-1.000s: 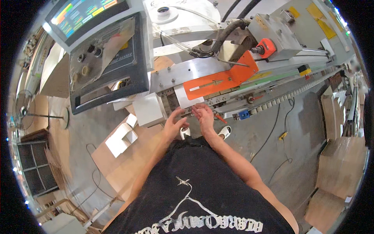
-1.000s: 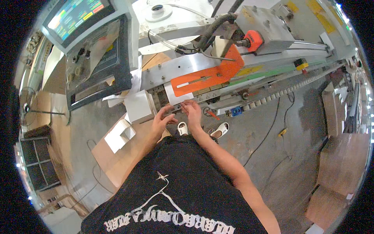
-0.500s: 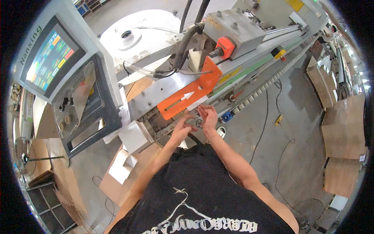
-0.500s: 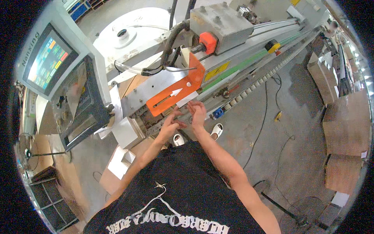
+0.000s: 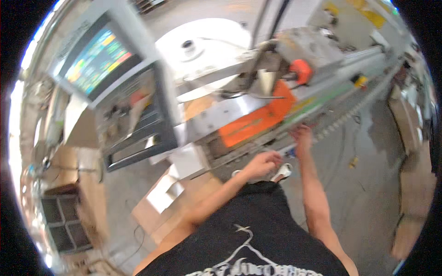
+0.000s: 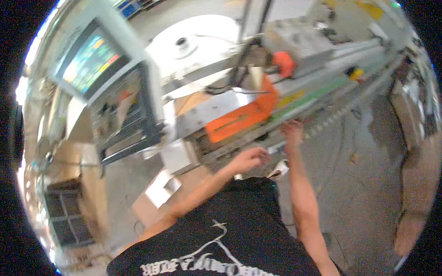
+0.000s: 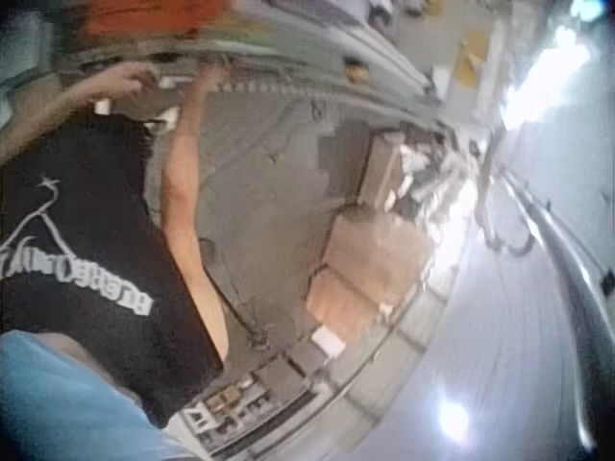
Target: Feeding small wood panels into an industrial edge-banding machine and stacking the finished pieces.
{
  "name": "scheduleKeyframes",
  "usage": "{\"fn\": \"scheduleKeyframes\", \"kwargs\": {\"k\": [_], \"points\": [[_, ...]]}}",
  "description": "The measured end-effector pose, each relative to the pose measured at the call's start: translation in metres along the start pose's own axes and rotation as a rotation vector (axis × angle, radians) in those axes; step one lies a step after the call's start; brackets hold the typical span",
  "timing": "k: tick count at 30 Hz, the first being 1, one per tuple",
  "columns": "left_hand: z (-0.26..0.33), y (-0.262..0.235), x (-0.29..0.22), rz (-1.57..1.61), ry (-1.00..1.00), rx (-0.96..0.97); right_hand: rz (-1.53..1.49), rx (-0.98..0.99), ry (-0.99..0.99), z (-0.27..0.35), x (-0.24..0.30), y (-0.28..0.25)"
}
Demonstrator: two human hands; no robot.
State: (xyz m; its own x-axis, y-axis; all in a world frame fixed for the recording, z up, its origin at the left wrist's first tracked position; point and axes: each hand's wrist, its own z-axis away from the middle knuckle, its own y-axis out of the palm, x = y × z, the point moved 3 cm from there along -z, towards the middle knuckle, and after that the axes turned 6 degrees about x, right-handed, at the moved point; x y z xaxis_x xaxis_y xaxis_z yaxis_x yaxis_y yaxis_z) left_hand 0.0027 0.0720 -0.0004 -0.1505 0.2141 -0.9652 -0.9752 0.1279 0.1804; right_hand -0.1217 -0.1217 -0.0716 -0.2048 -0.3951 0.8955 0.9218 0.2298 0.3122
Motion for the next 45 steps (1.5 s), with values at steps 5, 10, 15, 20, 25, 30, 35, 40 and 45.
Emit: {"fn": "scheduleKeyframes", "kwargs": {"k": [5, 10, 15, 20, 25, 30, 35, 40, 45], "points": [[0.102, -0.005, -0.053, 0.006, 0.022, -0.194, -0.055, 0.046, 0.171, 0.051, -0.005, 0.01], [0.227, -0.046, -0.047, -0.402, -0.143, -1.033, 0.222, 0.601, 0.377, 0.133, -0.032, 0.118], [0.271, -0.083, -0.033, -0.639, -0.049, -1.493, 0.302, 0.959, 0.329, 0.168, -0.052, 0.213], [0.268, -0.083, -0.025, -0.549, -0.17, -1.419, 0.58, 1.057, 0.152, 0.184, -0.059, 0.245], [0.258, -0.079, -0.026, -0.6, -0.131, -1.505, 0.656, 1.049, 0.144, 0.188, -0.059, 0.233], [0.264, -0.091, -0.015, -0.418, -0.095, -1.502, 0.699, 1.032, 0.029, 0.189, -0.053, 0.229], [0.243, -0.079, -0.03, -0.241, -0.064, -1.41, 0.406, 0.934, 0.182, 0.178, -0.055, 0.2], [0.189, -0.052, -0.048, -0.357, -0.013, -1.221, 0.26, 0.809, 0.158, 0.159, -0.048, 0.15], [0.15, -0.065, -0.024, -0.476, -0.023, -1.073, 0.467, 0.637, 0.038, 0.131, -0.046, 0.132]]}}
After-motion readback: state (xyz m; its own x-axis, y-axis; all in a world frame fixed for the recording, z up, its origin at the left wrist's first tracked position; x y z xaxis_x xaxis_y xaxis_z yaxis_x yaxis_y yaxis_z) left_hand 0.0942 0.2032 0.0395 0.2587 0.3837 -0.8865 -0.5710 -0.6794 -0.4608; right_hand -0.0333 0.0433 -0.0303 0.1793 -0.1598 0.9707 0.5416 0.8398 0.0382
